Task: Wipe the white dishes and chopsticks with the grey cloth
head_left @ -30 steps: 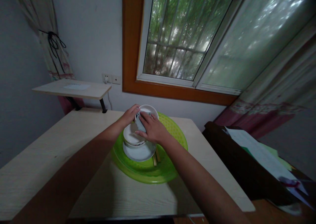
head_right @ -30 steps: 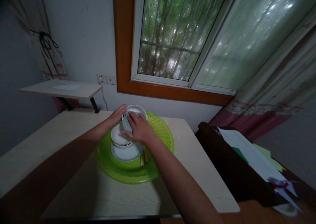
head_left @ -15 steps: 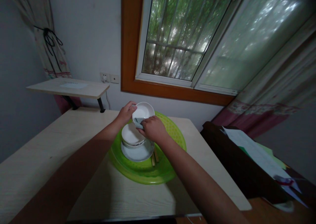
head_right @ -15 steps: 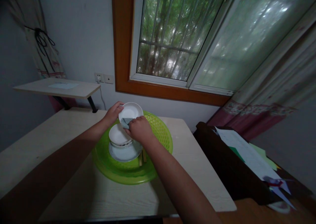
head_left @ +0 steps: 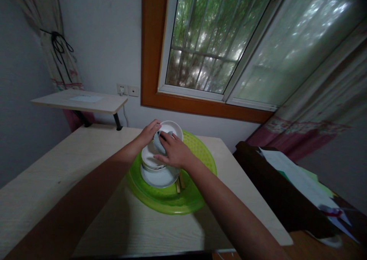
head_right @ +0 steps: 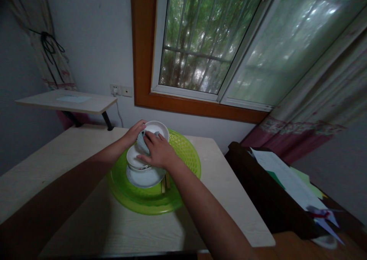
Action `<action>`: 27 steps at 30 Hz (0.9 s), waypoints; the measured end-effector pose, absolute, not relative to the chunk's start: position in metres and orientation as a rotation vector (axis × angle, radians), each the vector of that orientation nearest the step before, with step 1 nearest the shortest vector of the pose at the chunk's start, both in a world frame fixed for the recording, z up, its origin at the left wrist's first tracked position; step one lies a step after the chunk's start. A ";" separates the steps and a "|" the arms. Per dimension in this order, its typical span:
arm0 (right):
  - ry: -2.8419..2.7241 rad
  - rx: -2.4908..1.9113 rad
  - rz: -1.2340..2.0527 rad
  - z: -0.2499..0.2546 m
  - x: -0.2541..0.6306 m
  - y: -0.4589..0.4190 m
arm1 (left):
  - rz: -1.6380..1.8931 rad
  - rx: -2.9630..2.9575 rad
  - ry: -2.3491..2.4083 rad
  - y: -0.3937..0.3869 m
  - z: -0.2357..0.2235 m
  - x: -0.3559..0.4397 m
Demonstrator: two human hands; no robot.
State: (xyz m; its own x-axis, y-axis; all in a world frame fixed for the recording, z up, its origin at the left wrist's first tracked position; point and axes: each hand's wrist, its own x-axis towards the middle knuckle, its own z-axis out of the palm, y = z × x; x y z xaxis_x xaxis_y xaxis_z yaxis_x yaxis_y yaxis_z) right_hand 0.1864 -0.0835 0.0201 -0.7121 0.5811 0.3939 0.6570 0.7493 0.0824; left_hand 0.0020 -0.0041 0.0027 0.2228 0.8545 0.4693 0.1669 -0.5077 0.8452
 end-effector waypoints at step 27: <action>-2.676 -0.842 -0.257 0.021 0.193 -0.084 | 1.363 1.763 1.125 -0.005 0.004 0.000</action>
